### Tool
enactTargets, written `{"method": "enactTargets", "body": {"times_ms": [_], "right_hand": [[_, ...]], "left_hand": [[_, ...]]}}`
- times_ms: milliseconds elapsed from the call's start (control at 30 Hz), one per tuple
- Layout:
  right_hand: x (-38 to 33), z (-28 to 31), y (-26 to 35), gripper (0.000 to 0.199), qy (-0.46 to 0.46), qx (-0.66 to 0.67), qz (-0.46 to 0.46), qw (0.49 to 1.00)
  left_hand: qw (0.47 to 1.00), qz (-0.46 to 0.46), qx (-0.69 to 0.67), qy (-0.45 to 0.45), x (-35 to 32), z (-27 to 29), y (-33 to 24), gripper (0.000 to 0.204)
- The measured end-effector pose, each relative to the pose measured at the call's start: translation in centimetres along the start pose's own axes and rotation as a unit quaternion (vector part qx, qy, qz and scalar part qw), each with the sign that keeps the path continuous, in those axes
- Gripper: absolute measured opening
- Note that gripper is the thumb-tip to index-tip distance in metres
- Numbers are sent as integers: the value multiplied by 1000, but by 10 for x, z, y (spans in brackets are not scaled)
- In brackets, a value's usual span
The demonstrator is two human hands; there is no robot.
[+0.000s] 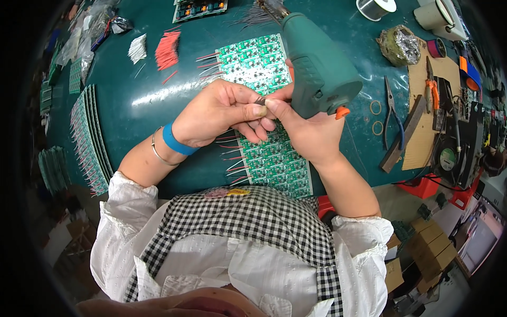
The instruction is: The person solders electronic components onto PCB strips using a specialized soldering iron and solder wire.
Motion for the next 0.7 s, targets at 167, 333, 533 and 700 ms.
{"method": "enactTargets", "body": {"times_ms": [167, 333, 533, 700], "right_hand": [[3, -3, 8, 53, -21, 77, 30, 996], [1, -1, 0, 52, 109, -12, 103, 989], [2, 3, 0, 27, -28, 32, -2, 999], [2, 6, -5, 56, 29, 15, 60, 998]], "left_hand": [[999, 24, -23, 8, 0, 3, 1, 20], [997, -4, -81, -2, 1, 2, 1, 19], [1000, -9, 13, -24, 1, 5, -1, 18], [1000, -20, 2, -20, 1, 4, 3, 19]]}}
Point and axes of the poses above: each hand's wrist, its own x-axis towards the middle knuckle, its own z-axis out of the back of the hand, y = z × x, the point moved 1 cm from there along x, towards the middle knuckle, and after that the axes turned 3 degrees about -y, right-handed, at the moved point
